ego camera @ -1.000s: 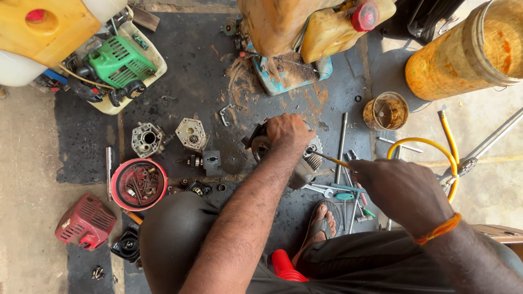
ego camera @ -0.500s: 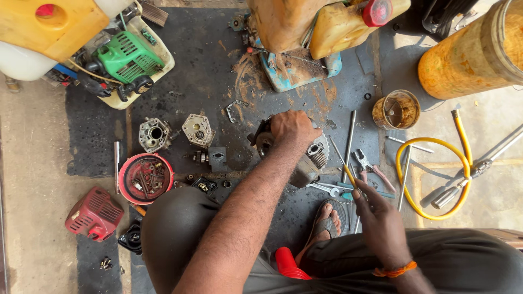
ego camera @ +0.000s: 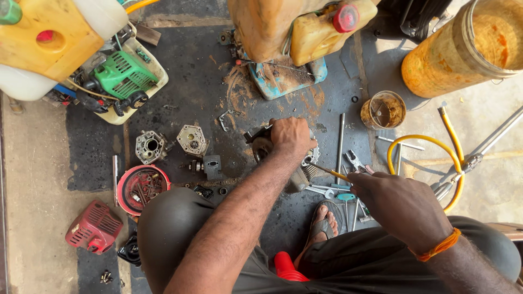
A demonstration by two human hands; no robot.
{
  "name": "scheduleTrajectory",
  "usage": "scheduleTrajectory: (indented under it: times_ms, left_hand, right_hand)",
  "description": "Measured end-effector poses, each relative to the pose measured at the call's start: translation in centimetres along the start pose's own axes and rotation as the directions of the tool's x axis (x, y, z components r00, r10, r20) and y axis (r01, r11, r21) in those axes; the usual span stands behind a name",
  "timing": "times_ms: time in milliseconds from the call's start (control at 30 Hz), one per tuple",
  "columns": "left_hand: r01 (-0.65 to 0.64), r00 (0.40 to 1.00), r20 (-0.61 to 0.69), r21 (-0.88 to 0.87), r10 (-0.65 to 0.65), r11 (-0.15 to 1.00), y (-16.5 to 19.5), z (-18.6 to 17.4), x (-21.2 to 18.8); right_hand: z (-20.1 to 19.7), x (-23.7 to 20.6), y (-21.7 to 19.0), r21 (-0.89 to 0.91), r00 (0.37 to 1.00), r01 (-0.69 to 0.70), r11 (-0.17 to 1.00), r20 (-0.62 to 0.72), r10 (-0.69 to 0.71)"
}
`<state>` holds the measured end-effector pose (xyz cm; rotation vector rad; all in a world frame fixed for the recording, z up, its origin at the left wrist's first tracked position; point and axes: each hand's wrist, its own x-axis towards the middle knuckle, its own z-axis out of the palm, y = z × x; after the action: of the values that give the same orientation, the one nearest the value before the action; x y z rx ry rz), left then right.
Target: The person sits on the floor and uses a T-handle wrench to tighten bolts on a small engine cylinder head. They then use a screwdriver to adjust a component on the side of the engine block.
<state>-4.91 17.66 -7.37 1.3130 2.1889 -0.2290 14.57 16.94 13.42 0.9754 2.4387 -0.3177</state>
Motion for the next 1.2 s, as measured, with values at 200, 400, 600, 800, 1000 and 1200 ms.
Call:
scheduleTrajectory:
  times_ms: [200,400,600,800,1000,1200]
  left_hand:
    - [-0.062,0.99,-0.118,0.117,0.076,0.991,0.0,-1.2,-2.6]
    - [-0.03,0.991,-0.122,0.214,0.057,0.976,0.5,-0.4,-3.8]
    - [-0.027,0.998,-0.046,0.152,0.035,0.988,0.3,-0.8,-2.7]
    - [-0.037,0.997,-0.06,0.126,0.045,0.991,0.1,-1.5,-2.9]
    - [-0.022,0.997,-0.072,0.132,0.031,0.991,0.4,-2.3,-3.9]
    - [-0.025,0.995,-0.089,0.136,0.037,0.99,0.6,-2.1,-3.9]
  right_hand:
    - [2.4,-1.9,-0.4,-0.054,1.0,0.018,0.998,-0.003,-0.018]
    - [4.6,-1.7,-0.2,-0.128,0.988,0.113,0.985,-0.089,-0.125]
    - [6.7,-2.3,0.5,0.007,0.982,0.086,0.996,-0.167,-0.083]
    - [9.9,-4.2,0.4,0.241,0.927,0.093,0.966,-0.374,0.004]
    - [6.6,-2.5,0.9,0.099,0.993,0.043,0.994,-0.115,-0.031]
    - [5.0,-0.9,0.0,-0.039,0.994,0.072,0.997,-0.073,-0.075]
